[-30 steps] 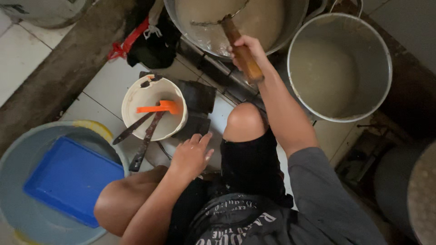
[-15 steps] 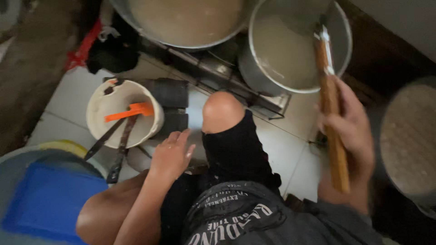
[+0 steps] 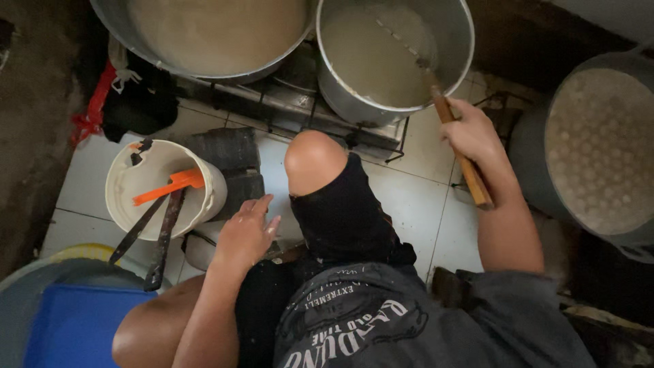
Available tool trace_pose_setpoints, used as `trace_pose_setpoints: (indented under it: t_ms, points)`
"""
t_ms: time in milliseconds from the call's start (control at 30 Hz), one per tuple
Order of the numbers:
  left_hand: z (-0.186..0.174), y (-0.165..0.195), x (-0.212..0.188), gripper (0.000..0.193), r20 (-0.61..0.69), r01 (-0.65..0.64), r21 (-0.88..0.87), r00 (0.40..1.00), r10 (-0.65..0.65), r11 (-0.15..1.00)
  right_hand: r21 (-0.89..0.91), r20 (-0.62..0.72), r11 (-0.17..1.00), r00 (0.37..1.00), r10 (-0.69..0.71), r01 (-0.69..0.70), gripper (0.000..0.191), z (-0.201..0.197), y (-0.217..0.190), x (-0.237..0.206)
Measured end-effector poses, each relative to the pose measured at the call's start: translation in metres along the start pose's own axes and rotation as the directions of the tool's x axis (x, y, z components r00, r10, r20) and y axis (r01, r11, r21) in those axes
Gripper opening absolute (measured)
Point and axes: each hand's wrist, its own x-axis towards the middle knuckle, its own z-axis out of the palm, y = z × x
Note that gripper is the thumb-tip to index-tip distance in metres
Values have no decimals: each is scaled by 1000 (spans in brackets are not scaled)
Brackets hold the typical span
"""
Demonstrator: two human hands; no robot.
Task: The person sits on the kitchen floor and uses a long-handled strainer to scoop boiled meatballs out of a large pot of boiling water and transfer them into a second pot, repeating the scooping. They then gather the strainer and utensils into a bucket, carry it to the sink, and rinse the bucket.
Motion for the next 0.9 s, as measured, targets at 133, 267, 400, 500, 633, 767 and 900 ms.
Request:
trace_pose_setpoints:
  t_ms: [133,267,400,500,633,767,900]
  points:
    - [-5,0,-4,50,-16,25,3,1000,-25,1000,57,155,991,981,114,-124,69,-15,-19,-19]
    - [-8,2,-8,50,-18,53,7,998,-53,999,280,378,953,926,-1,-113,57,-28,-7,-30]
    - [-9,4,-8,50,-6,76,26,997,-75,997,524,392,842,914,-104,-129,67,-12,17,-8]
    - [-9,4,-7,50,-6,80,17,997,-80,997,779,487,573,821,-299,-254,73,6,36,21]
    - [-9,2,-5,52,-5,81,9,997,-81,997,899,437,308,692,-575,-313,74,21,64,44]
    - [-6,0,-3,52,3,87,18,996,-87,996,903,379,99,668,-640,-417,70,23,93,33]
    - [-6,2,0,52,36,104,10,994,-104,995,909,334,16,708,-622,-416,75,21,108,16]
